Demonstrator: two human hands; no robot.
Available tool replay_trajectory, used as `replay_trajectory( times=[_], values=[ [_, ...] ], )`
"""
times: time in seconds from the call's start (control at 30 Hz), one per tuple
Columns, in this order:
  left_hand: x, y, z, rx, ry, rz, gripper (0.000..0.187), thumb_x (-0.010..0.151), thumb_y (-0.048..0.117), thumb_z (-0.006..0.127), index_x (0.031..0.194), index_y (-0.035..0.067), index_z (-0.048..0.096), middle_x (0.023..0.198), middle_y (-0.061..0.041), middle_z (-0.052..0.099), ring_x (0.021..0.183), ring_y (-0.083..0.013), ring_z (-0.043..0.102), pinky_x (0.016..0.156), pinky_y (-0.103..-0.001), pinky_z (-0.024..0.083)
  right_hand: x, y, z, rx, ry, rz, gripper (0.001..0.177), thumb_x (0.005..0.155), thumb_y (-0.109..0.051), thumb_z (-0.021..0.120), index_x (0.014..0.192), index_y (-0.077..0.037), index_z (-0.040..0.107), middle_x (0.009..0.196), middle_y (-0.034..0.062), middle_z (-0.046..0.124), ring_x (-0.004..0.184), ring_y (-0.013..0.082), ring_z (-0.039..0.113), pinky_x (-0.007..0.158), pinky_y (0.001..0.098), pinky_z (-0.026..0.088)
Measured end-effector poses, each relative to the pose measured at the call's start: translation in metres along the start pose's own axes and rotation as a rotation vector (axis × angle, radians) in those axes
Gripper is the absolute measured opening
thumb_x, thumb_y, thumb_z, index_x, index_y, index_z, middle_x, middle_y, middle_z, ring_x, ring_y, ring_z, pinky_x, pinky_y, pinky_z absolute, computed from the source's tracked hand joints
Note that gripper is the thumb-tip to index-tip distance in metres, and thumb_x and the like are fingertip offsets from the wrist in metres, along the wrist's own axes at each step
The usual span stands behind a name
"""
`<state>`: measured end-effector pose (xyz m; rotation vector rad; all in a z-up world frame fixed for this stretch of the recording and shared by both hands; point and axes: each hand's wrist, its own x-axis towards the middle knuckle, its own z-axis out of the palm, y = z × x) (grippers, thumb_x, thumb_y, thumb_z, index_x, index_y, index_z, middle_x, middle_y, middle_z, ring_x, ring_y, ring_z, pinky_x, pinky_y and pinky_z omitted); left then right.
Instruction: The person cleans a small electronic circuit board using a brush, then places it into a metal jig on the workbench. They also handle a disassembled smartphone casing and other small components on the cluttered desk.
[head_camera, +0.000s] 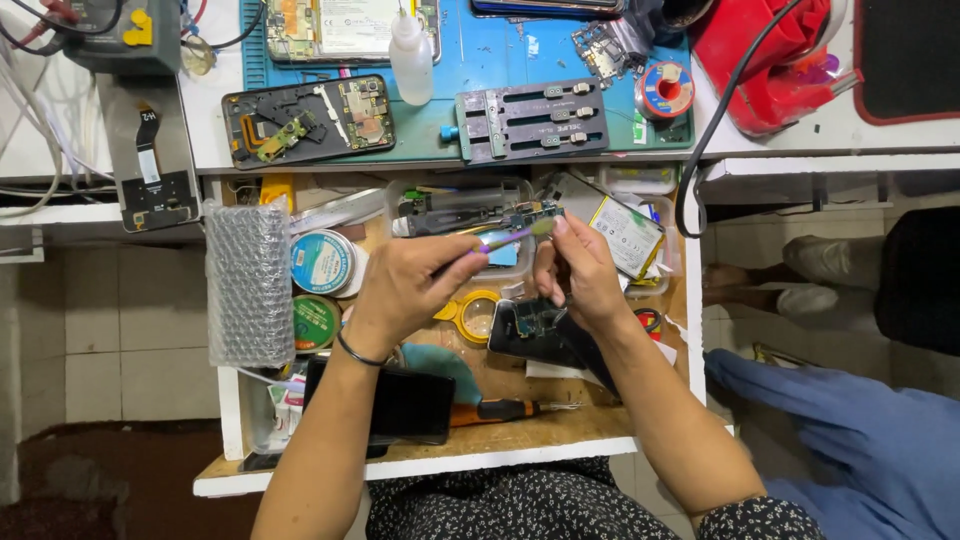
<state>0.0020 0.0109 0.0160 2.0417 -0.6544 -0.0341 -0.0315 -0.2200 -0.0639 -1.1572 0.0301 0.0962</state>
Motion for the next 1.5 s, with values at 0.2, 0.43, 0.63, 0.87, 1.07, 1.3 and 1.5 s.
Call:
replay_trajectory(
  times=[0.2, 0.43, 0.63, 0.87, 1.07, 1.3, 1.5],
  values=[
    [-0.001, -0.03, -0.012, 0.237, 0.33, -0.036, 0.028, 0.107, 0.04, 0.06, 0.103, 0.019, 0.078, 0.071, -0.006, 0.073, 0.063, -0.0253, 0.071, 0.059, -0.031, 0.053, 0.0, 0.032, -0.018, 0.026, -0.042, -0.024, 0.039, 0.111, -0.02, 0.037, 0.131, 0.009, 0.053, 0.042, 0.0114, 0.049, 0.025, 0.0118, 0.042, 0.045, 0.0326, 0.058],
    [-0.004, -0.028, 0.002, -0.016, 0.132, 0.047, 0.023, 0.098, 0.03, 0.069, 0.101, 0.009, 0.078, 0.082, -0.017, 0.076, 0.082, -0.041, 0.074, 0.067, -0.047, 0.058, 0.002, 0.022, -0.014, -0.036, -0.043, -0.067, 0.039, 0.111, -0.021, 0.036, 0.129, 0.008, 0.054, 0.044, 0.0118, 0.052, 0.027, 0.0117, 0.045, 0.045, 0.0295, 0.057],
    [-0.003, -0.03, 0.002, -0.002, 0.323, 0.011, 0.018, 0.097, 0.03, 0.073, 0.104, 0.015, 0.08, 0.079, -0.012, 0.075, 0.082, -0.0361, 0.074, 0.067, -0.042, 0.058, 0.0, 0.007, -0.003, -0.174, -0.02, -0.113, 0.036, 0.111, -0.023, 0.035, 0.116, 0.003, 0.059, 0.046, 0.0137, 0.056, 0.029, 0.015, 0.047, 0.041, 0.0265, 0.05],
    [-0.008, -0.034, -0.012, 0.176, 0.459, -0.022, 0.019, 0.104, 0.03, 0.068, 0.106, 0.013, 0.078, 0.078, -0.013, 0.074, 0.078, -0.0353, 0.074, 0.064, -0.042, 0.057, -0.003, 0.014, -0.007, -0.136, -0.03, -0.127, 0.036, 0.111, -0.023, 0.035, 0.116, 0.003, 0.059, 0.046, 0.0136, 0.056, 0.03, 0.0151, 0.048, 0.048, 0.0287, 0.055],
    [-0.005, -0.019, -0.005, 0.09, 0.434, -0.036, 0.02, 0.102, 0.032, 0.07, 0.101, 0.014, 0.079, 0.069, -0.009, 0.072, 0.066, -0.0299, 0.073, 0.06, -0.036, 0.056, -0.005, 0.01, -0.004, -0.05, -0.041, -0.098, 0.033, 0.112, -0.021, 0.033, 0.117, 0.001, 0.057, 0.046, 0.0141, 0.056, 0.031, 0.0152, 0.049, 0.061, 0.0364, 0.063],
    [-0.002, -0.021, -0.002, 0.005, 0.377, -0.039, 0.021, 0.103, 0.03, 0.067, 0.103, 0.014, 0.08, 0.066, -0.009, 0.07, 0.059, -0.0207, 0.069, 0.055, -0.031, 0.052, -0.005, 0.017, -0.011, -0.015, -0.037, -0.081, 0.032, 0.111, -0.02, 0.032, 0.121, 0.003, 0.054, 0.046, 0.0142, 0.057, 0.03, 0.0154, 0.051, 0.068, 0.04, 0.065],
    [-0.005, -0.043, 0.011, -0.008, 0.193, -0.028, 0.018, 0.099, 0.031, 0.07, 0.097, 0.016, 0.08, 0.064, -0.009, 0.07, 0.061, -0.0282, 0.072, 0.057, -0.035, 0.054, -0.003, 0.033, -0.019, 0.053, -0.035, -0.048, 0.033, 0.111, -0.018, 0.033, 0.126, 0.005, 0.052, 0.044, 0.0143, 0.054, 0.028, 0.0154, 0.047, 0.069, 0.0411, 0.065]
  ],
)
